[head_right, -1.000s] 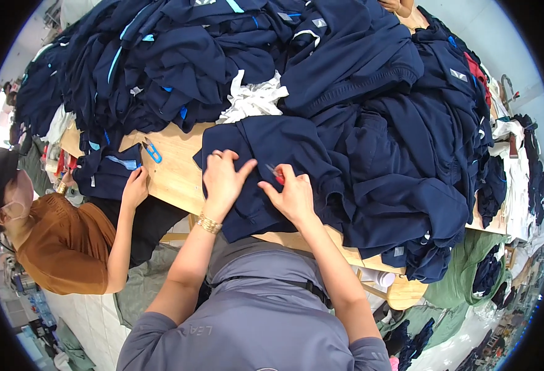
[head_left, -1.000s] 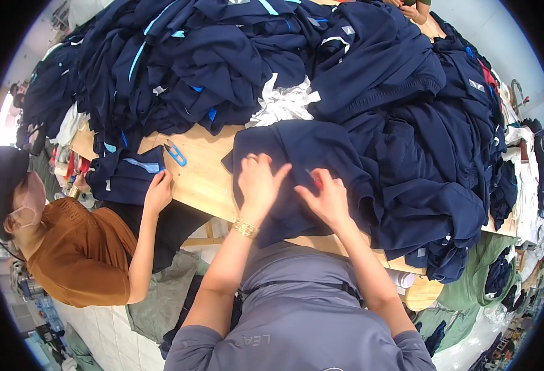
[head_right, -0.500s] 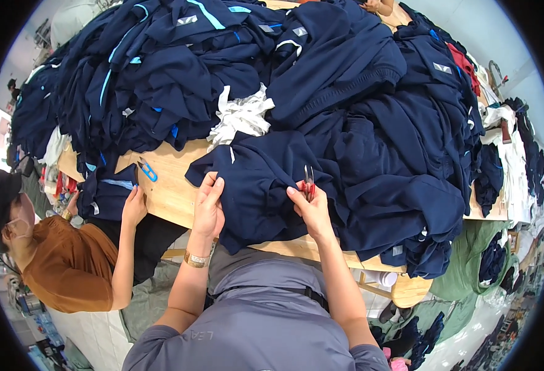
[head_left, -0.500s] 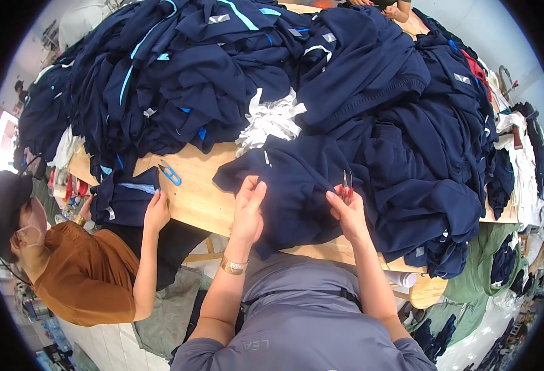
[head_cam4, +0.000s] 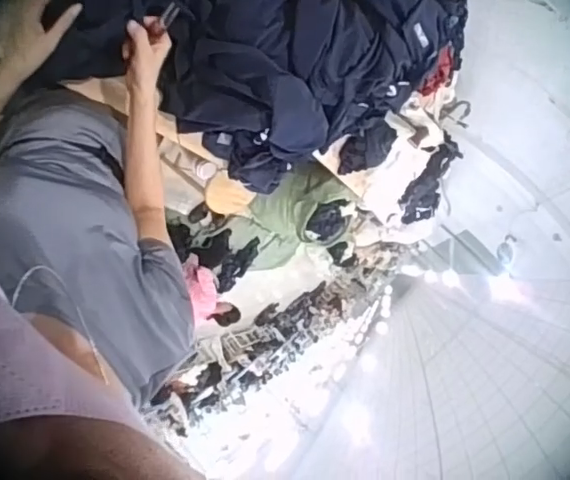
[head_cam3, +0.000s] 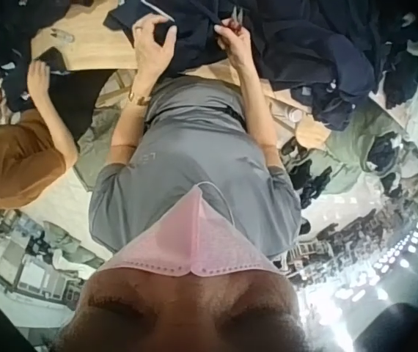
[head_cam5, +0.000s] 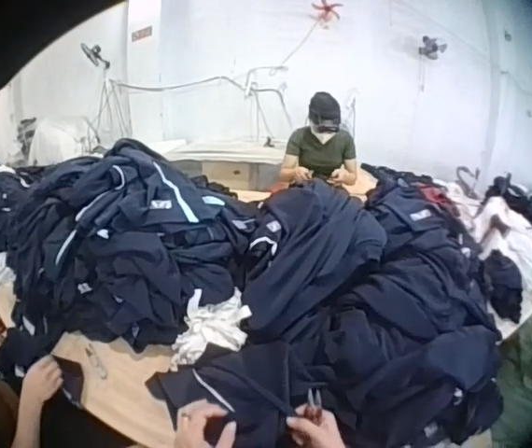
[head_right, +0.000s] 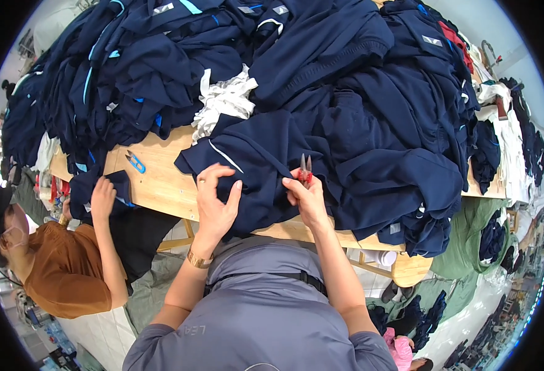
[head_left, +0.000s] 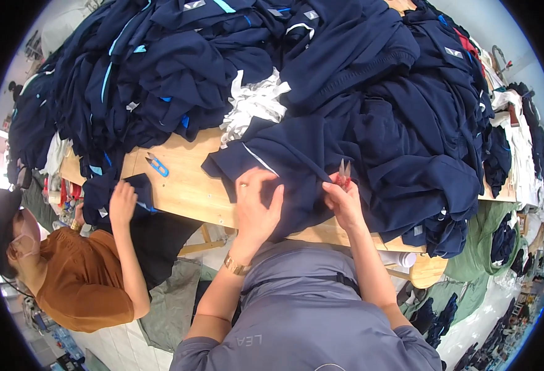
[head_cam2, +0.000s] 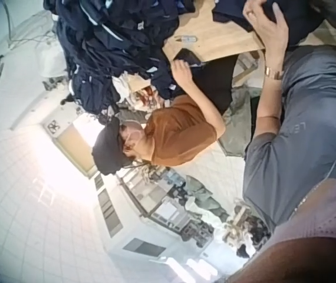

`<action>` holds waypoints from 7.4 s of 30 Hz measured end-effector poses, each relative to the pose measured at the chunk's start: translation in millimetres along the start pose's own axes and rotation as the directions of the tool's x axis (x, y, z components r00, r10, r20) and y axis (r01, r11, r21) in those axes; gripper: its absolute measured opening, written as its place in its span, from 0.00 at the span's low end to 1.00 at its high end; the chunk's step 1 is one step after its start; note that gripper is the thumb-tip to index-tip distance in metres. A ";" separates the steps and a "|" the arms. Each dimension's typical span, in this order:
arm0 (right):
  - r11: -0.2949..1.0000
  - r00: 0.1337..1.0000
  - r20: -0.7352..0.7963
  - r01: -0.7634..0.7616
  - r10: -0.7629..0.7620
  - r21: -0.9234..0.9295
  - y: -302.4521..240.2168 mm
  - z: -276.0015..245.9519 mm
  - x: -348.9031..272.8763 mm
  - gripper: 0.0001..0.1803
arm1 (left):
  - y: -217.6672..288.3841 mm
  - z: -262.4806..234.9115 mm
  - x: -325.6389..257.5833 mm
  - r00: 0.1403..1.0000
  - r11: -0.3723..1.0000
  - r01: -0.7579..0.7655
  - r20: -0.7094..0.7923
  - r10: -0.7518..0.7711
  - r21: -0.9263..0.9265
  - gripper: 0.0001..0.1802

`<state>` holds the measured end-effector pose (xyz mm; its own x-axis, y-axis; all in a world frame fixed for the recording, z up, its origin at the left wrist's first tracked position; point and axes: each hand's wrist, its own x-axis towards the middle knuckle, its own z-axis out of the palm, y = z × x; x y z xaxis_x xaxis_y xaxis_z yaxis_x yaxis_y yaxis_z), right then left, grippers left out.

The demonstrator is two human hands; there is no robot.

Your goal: Trimming loose threads from navy blue garments using small hand scissors.

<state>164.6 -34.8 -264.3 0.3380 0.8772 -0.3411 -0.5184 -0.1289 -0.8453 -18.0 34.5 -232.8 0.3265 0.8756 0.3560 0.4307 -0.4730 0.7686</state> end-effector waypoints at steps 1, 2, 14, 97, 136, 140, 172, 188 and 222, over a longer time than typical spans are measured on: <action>1.000 1.000 0.022 0.000 0.000 0.008 -1.3 2.2 -0.1 0.06 | -1.6 4.9 7.0 0.994 0.994 -0.106 0.037 0.105 0.016 0.13; 0.999 0.996 0.092 -0.009 0.006 0.033 -0.7 0.7 1.6 0.06 | -0.8 9.3 16.7 0.978 0.978 -0.197 0.078 0.192 0.064 0.13; 0.900 0.991 0.049 0.130 -0.121 -0.416 -44.4 32.9 1.9 0.06 | 9.3 3.4 42.4 0.752 0.396 0.624 0.655 -0.069 -0.674 0.10; 0.950 0.992 0.046 0.125 -0.116 -0.286 25.4 30.6 -9.0 0.19 | -110.8 -12.1 22.1 0.890 0.873 0.451 -0.159 -0.426 0.185 0.20; 0.961 0.977 0.034 0.215 -0.213 -0.172 -28.6 43.4 -4.0 0.22 | 8.9 7.7 20.7 1.000 0.977 -0.021 0.010 0.023 -0.211 0.13; 0.919 0.991 0.046 0.134 -0.126 -0.371 -36.8 32.7 0.8 0.26 | 39.2 15.4 0.2 0.919 0.950 0.059 0.389 0.069 -0.308 0.22; 0.321 0.787 0.302 0.523 -0.538 -0.790 -16.4 15.3 -12.4 0.14 | -3.4 43.1 -44.3 0.437 -0.491 0.417 0.643 -0.629 -0.765 0.30; 0.699 0.900 0.097 0.395 -0.426 -0.595 -33.3 32.8 -37.2 0.17 | 36.0 22.5 -7.2 0.666 -0.382 0.395 0.547 -0.508 -0.836 0.06; 0.439 0.717 0.207 0.601 -0.666 -0.668 -37.8 43.1 -41.6 0.14 | 56.3 32.6 -14.5 0.843 -0.152 0.393 0.421 -0.334 -0.907 0.09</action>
<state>136.3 -46.5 -200.4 0.4246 0.8104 0.4037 0.5000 0.1618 -0.8508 28.9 -8.0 -212.1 0.4863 0.8550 -0.1801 -0.6999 0.5045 0.5055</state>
